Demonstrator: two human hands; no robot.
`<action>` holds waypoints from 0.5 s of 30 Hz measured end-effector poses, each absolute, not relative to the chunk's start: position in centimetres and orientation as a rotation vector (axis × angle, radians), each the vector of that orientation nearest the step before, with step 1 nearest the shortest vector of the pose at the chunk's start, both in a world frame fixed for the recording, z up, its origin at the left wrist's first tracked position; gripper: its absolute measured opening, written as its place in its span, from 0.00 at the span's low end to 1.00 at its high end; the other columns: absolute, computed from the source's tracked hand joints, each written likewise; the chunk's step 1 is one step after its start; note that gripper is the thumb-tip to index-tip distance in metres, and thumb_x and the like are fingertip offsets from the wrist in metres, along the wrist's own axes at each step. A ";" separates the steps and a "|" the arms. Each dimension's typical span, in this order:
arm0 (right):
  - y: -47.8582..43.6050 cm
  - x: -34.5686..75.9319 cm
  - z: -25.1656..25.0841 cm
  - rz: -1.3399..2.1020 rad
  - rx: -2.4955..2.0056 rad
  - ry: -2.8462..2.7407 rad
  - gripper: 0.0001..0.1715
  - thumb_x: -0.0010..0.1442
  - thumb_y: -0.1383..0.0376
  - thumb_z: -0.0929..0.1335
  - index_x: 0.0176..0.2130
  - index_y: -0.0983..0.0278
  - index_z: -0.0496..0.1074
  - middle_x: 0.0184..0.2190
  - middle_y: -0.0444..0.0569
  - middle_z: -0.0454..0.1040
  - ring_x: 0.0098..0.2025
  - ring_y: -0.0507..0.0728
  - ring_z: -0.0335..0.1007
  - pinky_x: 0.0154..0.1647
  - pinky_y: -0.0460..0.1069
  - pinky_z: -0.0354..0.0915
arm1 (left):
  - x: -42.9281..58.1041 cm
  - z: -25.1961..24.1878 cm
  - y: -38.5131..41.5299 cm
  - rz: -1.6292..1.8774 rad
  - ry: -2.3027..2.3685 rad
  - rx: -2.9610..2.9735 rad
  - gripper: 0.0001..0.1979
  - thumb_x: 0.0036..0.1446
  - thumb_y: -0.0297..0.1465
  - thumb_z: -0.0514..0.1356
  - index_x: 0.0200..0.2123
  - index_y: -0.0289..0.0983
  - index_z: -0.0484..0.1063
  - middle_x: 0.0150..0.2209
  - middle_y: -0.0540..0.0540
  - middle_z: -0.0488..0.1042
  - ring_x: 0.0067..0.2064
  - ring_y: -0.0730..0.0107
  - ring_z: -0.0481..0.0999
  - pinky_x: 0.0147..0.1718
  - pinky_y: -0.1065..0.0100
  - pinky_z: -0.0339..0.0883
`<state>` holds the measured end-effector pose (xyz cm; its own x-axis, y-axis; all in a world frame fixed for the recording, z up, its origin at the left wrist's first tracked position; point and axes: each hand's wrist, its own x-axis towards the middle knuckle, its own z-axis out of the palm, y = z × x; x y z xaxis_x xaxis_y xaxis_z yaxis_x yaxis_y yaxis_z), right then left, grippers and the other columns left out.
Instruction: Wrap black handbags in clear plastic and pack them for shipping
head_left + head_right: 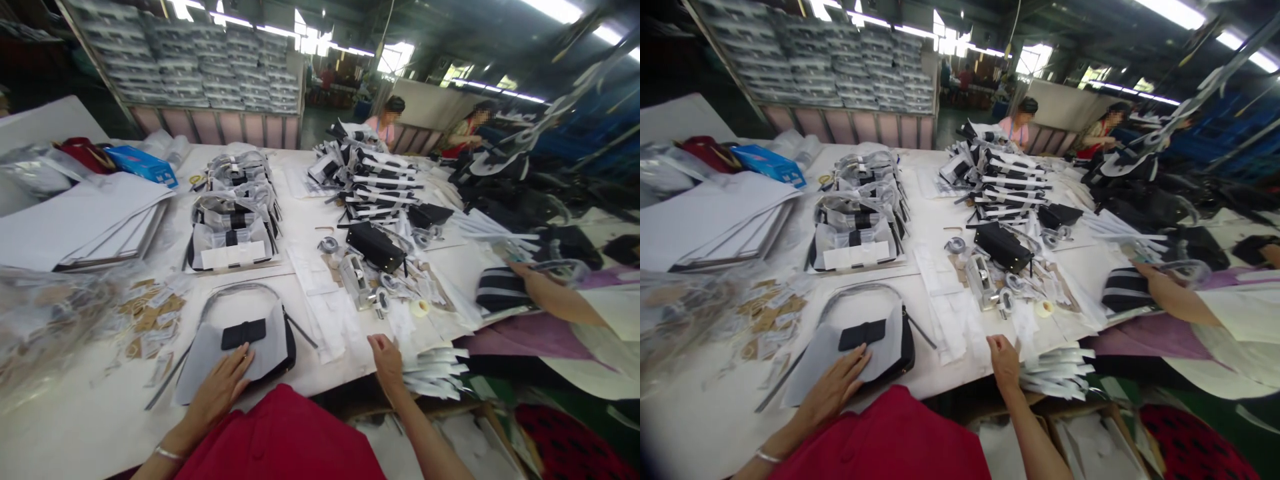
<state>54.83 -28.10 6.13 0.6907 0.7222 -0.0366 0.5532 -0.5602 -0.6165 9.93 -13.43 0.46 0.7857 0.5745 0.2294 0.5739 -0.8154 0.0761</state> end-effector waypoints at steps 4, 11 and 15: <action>-29.8 61.2 5.7 0.208 -2.537 -0.728 0.30 0.59 0.42 0.57 0.31 0.61 0.72 0.29 0.53 0.76 0.33 0.63 0.71 0.37 0.56 0.66 | 9.9 1.1 -14.0 0.361 1.067 3.013 0.25 0.68 0.45 0.44 0.64 0.45 0.61 0.63 0.43 0.65 0.61 0.59 0.67 0.58 0.57 0.62; -28.6 72.0 5.1 -0.056 -2.815 -0.717 0.38 0.61 0.50 0.59 0.62 0.69 0.61 0.61 0.68 0.61 0.59 0.76 0.59 0.51 0.68 0.60 | 11.0 2.9 -18.1 0.178 1.450 2.915 0.26 0.64 0.37 0.49 0.64 0.45 0.60 0.64 0.41 0.64 0.63 0.55 0.64 0.61 0.51 0.55; -28.0 76.1 3.3 0.030 -2.902 -0.890 0.31 0.60 0.53 0.61 0.59 0.61 0.68 0.61 0.64 0.62 0.60 0.74 0.60 0.53 0.67 0.58 | 11.7 3.5 -19.4 0.057 1.536 2.856 0.34 0.56 0.21 0.49 0.65 0.45 0.58 0.65 0.43 0.62 0.65 0.58 0.62 0.62 0.52 0.54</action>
